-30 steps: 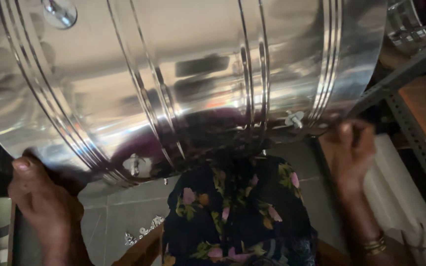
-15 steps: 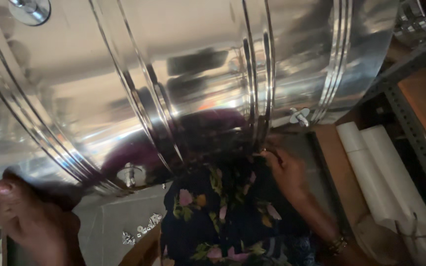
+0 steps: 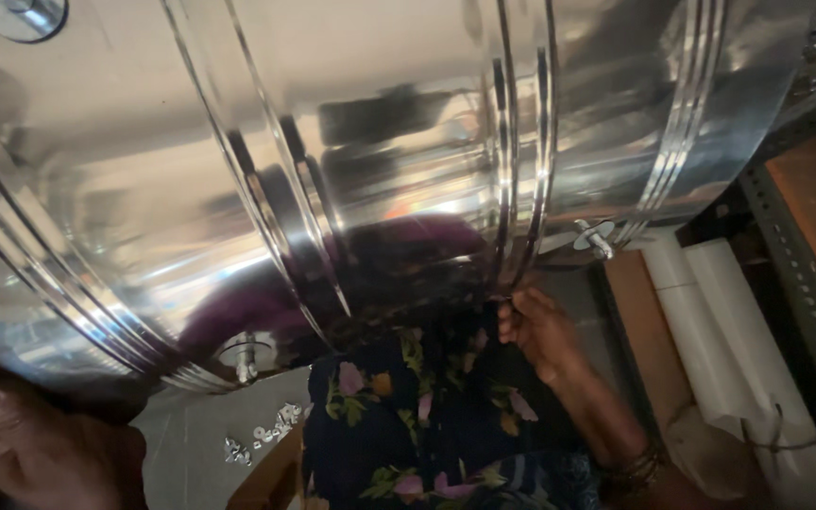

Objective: The person assembles a drum by inserting and tightening tension rods into the drum shell using a wrench. They rotate the drum to access different sections and continue the assembly process.

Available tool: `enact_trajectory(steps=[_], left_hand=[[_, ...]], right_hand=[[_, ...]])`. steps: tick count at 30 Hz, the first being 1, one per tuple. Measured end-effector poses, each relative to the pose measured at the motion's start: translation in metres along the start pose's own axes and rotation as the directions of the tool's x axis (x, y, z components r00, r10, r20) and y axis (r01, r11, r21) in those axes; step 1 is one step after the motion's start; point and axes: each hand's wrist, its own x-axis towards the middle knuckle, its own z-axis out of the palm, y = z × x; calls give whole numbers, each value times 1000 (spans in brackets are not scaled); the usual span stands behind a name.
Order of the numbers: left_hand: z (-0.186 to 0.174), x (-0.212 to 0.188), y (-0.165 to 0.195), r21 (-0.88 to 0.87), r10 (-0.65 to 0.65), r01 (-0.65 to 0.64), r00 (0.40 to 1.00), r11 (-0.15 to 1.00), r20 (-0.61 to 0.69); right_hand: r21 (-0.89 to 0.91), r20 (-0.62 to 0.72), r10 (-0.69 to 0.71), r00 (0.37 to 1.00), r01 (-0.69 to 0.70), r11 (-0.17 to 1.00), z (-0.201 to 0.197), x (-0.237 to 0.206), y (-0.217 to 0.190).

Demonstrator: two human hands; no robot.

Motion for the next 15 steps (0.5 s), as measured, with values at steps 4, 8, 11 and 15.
enact_trajectory(steps=[4,8,11,15], left_hand=[[-16,6,-25,606,583,-556,793,569,180],[-24,-2,-88,754,476,-618,744,222,469],[-31,-10,-130,731,307,-675,720,101,623],[-16,-9,-154,564,373,-754,657,337,655]], right_hand=[[-303,-66,-183,981,156,940,13,-9,-1],[-400,-15,-332,943,299,866,23,-16,1],[-240,-84,-281,956,254,937,25,-15,11],[-124,-173,-215,961,196,973,17,-12,22]])
